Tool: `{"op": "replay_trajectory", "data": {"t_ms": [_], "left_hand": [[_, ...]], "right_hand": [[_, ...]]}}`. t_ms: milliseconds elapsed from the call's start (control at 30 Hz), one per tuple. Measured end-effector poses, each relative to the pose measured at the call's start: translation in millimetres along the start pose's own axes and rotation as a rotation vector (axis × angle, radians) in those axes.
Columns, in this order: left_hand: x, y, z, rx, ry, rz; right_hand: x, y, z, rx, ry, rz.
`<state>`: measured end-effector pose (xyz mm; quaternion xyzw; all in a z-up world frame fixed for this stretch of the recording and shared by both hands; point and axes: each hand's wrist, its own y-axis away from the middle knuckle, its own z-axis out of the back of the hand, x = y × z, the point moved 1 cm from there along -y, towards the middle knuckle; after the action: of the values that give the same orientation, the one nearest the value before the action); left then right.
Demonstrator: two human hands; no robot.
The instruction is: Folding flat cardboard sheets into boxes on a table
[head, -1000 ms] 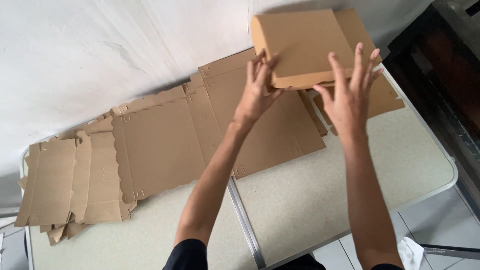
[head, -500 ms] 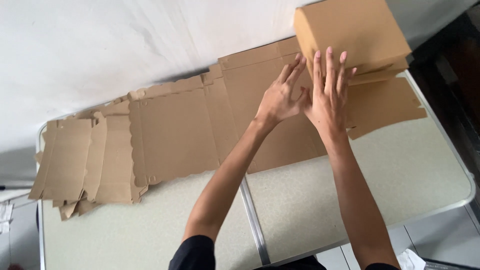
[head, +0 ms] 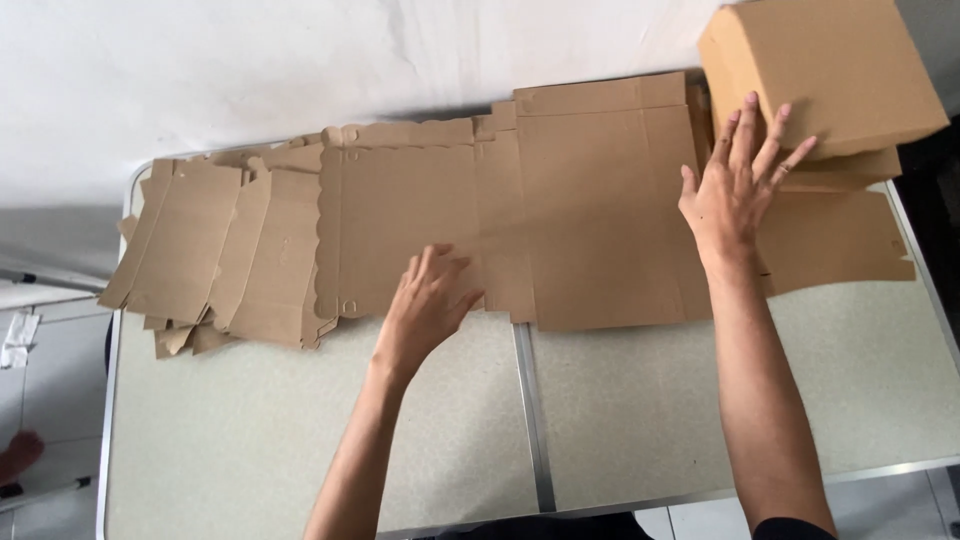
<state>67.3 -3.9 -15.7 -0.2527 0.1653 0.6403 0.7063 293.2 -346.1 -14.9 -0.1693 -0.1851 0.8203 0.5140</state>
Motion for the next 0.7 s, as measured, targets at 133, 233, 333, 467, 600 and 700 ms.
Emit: {"op": "replay_trajectory", "data": {"t_ms": [133, 233, 333, 467, 600, 700], "left_hand": [[28, 47, 15, -0.054, -0.291, 0.233], [45, 65, 17, -0.094, -0.313, 0.339], [49, 70, 19, -0.083, -0.299, 0.318], [47, 66, 26, -0.129, -0.264, 0.018], [48, 73, 2, -0.173, -0.449, -0.051], [45, 76, -4, -0.213, -0.479, -0.147]], "right_hand": [[-6, -3, -16, 0.086, -0.025, -0.081], [-8, -5, -13, 0.091, -0.019, -0.09], [-4, -8, 2, 0.101, -0.064, -0.095], [39, -13, 39, 0.102, -0.19, -0.067], [144, 22, 89, 0.277, -0.318, 0.321], [189, 74, 58, 0.682, -0.563, 0.448]]}}
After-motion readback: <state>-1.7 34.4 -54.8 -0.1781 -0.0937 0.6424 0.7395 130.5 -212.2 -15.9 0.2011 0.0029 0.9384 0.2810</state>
